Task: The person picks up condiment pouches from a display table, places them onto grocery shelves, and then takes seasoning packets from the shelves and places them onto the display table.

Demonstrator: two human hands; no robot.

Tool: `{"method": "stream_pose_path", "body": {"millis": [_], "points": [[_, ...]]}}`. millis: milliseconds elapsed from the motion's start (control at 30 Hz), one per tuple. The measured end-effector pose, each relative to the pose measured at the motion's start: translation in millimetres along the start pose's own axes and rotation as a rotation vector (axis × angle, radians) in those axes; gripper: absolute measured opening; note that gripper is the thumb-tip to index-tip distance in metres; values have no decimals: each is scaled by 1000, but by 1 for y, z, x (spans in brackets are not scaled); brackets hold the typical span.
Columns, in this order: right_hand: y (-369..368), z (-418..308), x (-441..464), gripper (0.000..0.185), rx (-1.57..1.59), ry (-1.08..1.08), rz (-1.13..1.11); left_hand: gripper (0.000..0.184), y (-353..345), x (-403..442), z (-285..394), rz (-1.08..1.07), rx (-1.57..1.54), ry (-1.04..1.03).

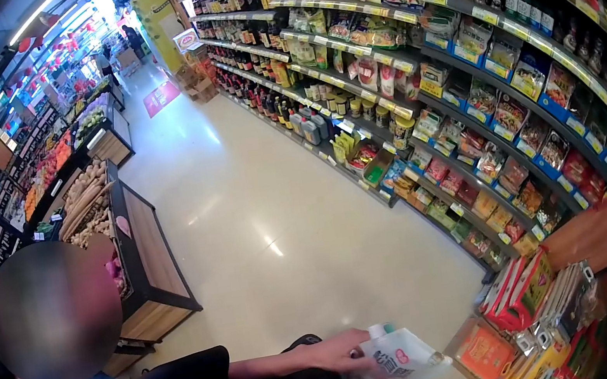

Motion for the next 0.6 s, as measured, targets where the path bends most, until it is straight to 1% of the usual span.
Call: {"method": "stream_pose_path", "body": {"millis": [33, 100, 133, 167, 200, 233, 300, 433, 500, 533, 567, 600], "points": [[-7, -5, 18, 50, -19, 68, -141, 36, 8, 18, 1, 2, -34, 12], [2, -2, 43, 48, 163, 189, -132, 32, 13, 38, -7, 24, -100, 32], [-4, 0, 61, 47, 267, 258, -124, 29, 20, 46, 0, 92, 141, -143], [-17, 6, 77, 46, 380, 321, -112, 26, 24, 53, -4, 158, 203, -208], [-40, 47, 89, 33, 1038, 101, -221, 27, 32, 59, -13, 190, 151, -159], [-39, 50, 94, 32, 984, 20, -225, 28, 38, 65, -18, 227, 88, -114], [-42, 46, 118, 31, 881, -106, -222, 30, 55, 80, -27, 207, 72, -57], [-67, -5, 172, 30, 689, -332, -204, 32, 104, 110, -45, 202, 85, 51], [-78, -89, 205, 39, 806, -136, -96, 32, 131, 129, -55, 168, -36, 104], [-91, -107, 221, 40, 865, -126, -86, 31, 144, 136, -61, 144, -99, 128], [-104, -125, 236, 40, 925, -116, -76, 30, 159, 141, -76, 143, -88, 190], [-125, -115, 253, 36, 1001, -200, -75, 29, 175, 149, -97, 98, -69, 249]]}}
Point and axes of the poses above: each hand's wrist, its own x-axis towards the middle knuckle, its own y-axis out of the back of the hand, z = x × y, the point moved 10 cm from there along x, towards the middle knuckle, and after that the axes turned 10 degrees about x, right-handed, at the moved point
